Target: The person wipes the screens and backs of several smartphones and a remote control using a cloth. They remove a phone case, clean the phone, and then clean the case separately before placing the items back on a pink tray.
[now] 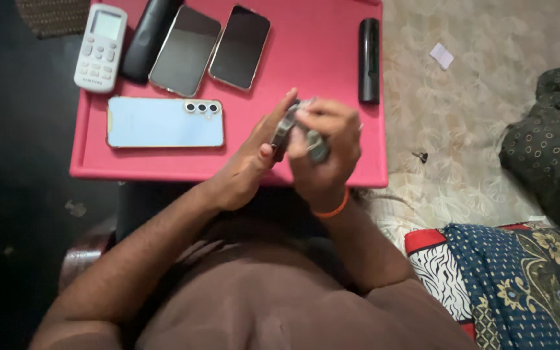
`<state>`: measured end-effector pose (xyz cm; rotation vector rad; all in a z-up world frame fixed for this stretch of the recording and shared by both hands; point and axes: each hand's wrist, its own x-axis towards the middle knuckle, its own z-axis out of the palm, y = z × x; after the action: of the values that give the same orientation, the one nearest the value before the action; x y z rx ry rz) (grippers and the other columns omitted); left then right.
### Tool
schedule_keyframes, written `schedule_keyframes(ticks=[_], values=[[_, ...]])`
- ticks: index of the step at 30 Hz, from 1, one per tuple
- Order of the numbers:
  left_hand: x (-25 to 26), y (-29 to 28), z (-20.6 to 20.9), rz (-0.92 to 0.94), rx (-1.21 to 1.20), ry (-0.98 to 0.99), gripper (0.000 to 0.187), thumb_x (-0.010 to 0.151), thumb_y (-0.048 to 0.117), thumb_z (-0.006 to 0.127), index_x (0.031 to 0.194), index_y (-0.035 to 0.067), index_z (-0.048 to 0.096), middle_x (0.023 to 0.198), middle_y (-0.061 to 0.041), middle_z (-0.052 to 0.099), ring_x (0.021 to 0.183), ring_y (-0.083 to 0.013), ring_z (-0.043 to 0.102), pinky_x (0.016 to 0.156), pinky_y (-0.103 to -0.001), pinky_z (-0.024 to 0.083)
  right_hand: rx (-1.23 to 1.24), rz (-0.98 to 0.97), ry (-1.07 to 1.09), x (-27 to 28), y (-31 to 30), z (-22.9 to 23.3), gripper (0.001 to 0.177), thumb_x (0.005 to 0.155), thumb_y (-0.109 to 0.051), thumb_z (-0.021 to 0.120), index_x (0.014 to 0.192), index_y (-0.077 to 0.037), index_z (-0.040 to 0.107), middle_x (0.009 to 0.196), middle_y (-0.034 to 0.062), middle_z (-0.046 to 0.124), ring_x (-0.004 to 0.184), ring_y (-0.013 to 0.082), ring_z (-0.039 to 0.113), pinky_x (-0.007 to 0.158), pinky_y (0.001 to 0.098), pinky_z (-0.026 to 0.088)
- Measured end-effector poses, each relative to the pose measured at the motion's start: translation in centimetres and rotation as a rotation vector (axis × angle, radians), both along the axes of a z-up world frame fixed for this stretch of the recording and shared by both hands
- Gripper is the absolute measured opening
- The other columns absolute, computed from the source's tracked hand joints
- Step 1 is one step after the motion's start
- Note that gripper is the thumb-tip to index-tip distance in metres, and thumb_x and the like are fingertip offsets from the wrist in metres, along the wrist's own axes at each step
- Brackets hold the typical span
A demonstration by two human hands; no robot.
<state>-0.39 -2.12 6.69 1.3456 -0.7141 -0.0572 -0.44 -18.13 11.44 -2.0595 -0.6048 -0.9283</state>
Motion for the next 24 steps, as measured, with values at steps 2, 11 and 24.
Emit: schedule_keyframes(ticks=[2, 11, 24], values=[[0.4, 0.0, -0.1, -0.011, -0.058, 0.002, 0.092, 0.109, 0.071, 0.026, 0.169, 0.004, 0.010, 0.175, -0.018, 0.022, 0.163, -0.0303, 0.026, 0.133, -0.044, 0.023, -0.051, 0.057, -0.016, -0.6, 0.5, 0.0, 0.023, 0.088, -0.003, 0.073, 0.109, -0.008, 0.064, 0.115, 0.0114, 0.065, 0.105, 0.0284, 0.063, 0.093, 0.0382, 0.052], [-0.4, -0.2, 0.4, 0.128, -0.170, 0.063, 0.085, 0.111, 0.065, 0.033, 0.162, -0.003, 0.023, 0.157, -0.022, 0.049, 0.146, -0.0297, 0.050, 0.124, -0.041, 0.038, -0.137, 0.067, 0.249, 0.6, -2.9, 1.1, 0.023, 0.089, -0.018, 0.082, 0.104, -0.006, 0.068, 0.106, 0.0099, 0.070, 0.103, 0.0271, 0.067, 0.092, 0.0381, 0.053], [3.0, 0.8, 0.3, 0.356, -0.345, 0.408, 0.048, 0.116, 0.043, 0.047, 0.115, -0.001, 0.066, 0.091, -0.004, 0.063, 0.078, -0.0089, 0.056, 0.068, -0.024, 0.045, 0.217, 0.810, 1.193, 0.2, -5.0, 1.4, 0.023, 0.098, -0.016, 0.068, 0.112, 0.002, 0.068, 0.089, 0.0036, 0.061, 0.069, 0.0072, 0.056, 0.059, 0.0244, 0.046]])
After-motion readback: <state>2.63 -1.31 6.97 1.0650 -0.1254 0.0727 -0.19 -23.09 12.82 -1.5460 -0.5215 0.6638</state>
